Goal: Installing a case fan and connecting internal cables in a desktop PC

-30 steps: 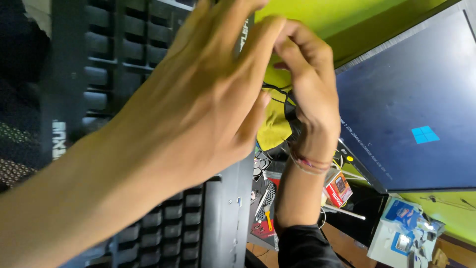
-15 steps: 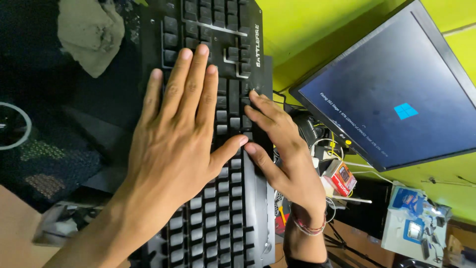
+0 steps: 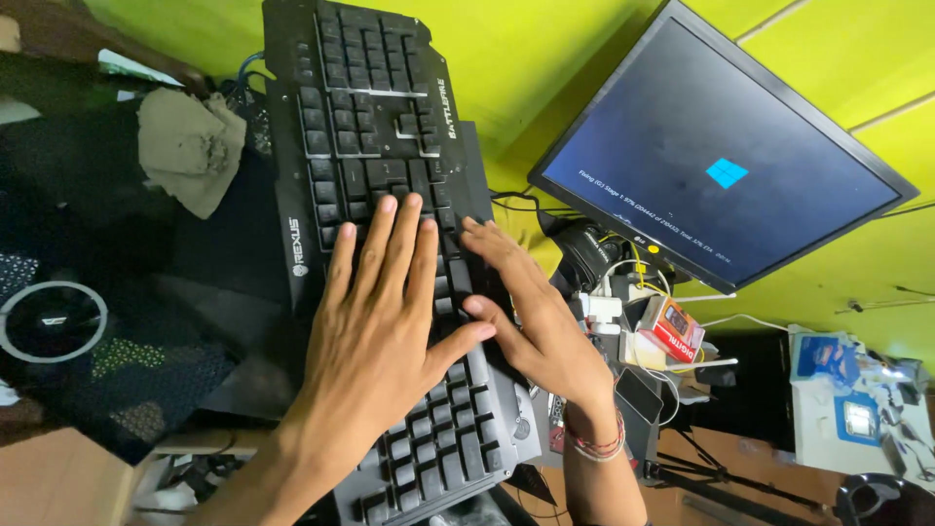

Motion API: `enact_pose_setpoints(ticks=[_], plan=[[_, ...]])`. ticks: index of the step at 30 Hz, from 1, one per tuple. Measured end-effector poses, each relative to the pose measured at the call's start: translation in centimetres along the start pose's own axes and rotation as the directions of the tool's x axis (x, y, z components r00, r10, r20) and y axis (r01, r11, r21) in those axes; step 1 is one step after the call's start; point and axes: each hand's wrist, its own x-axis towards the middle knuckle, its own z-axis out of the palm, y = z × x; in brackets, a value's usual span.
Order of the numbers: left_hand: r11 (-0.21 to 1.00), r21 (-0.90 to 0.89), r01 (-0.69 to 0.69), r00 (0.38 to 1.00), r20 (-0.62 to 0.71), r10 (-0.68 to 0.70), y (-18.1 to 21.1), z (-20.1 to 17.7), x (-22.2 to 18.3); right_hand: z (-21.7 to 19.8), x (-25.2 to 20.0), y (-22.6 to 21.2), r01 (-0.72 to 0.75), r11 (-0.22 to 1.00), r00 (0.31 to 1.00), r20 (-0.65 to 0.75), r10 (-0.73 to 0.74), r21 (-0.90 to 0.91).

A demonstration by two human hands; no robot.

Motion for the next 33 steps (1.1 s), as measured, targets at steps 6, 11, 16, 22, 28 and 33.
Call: enact_pose_setpoints(ticks=[6,11,16,22,28,33], plan=[[0.997,0.073,-0.040,0.999,-0.004,0.040,-0.1,0.6,-0.6,0.5,-0.9,0.3,0.023,1.000,0.999,-0.039,-0.022,0.011],[0.997,-0.035,-0.068,0.998,-0.012,0.067,-0.5,0.0,-0.6,0.7,-1.2,0.2,-0.032,0.999,0.999,-0.021,0.032,-0.019],[0.993,-0.111,-0.039,0.999,0.019,0.042,0.0,-1.1,-1.4,0.8,-1.3,-0.1,-0.060,0.996,0.998,0.016,0.061,-0.058],[0.991,0.115,-0.064,0.998,-0.006,0.065,0.1,-0.6,-1.8,0.7,-1.3,-0.2,-0.040,0.997,0.999,0.027,0.042,-0.071],[0.984,0.162,-0.070,0.997,-0.033,0.076,0.2,-0.5,-1.8,0.5,-1.4,-0.6,-0.066,0.996,0.996,0.052,0.069,-0.057],[0.987,0.149,-0.051,0.998,-0.021,0.055,0.3,-0.4,-1.8,0.8,-1.7,-0.4,-0.075,0.995,0.996,0.042,0.078,-0.071]])
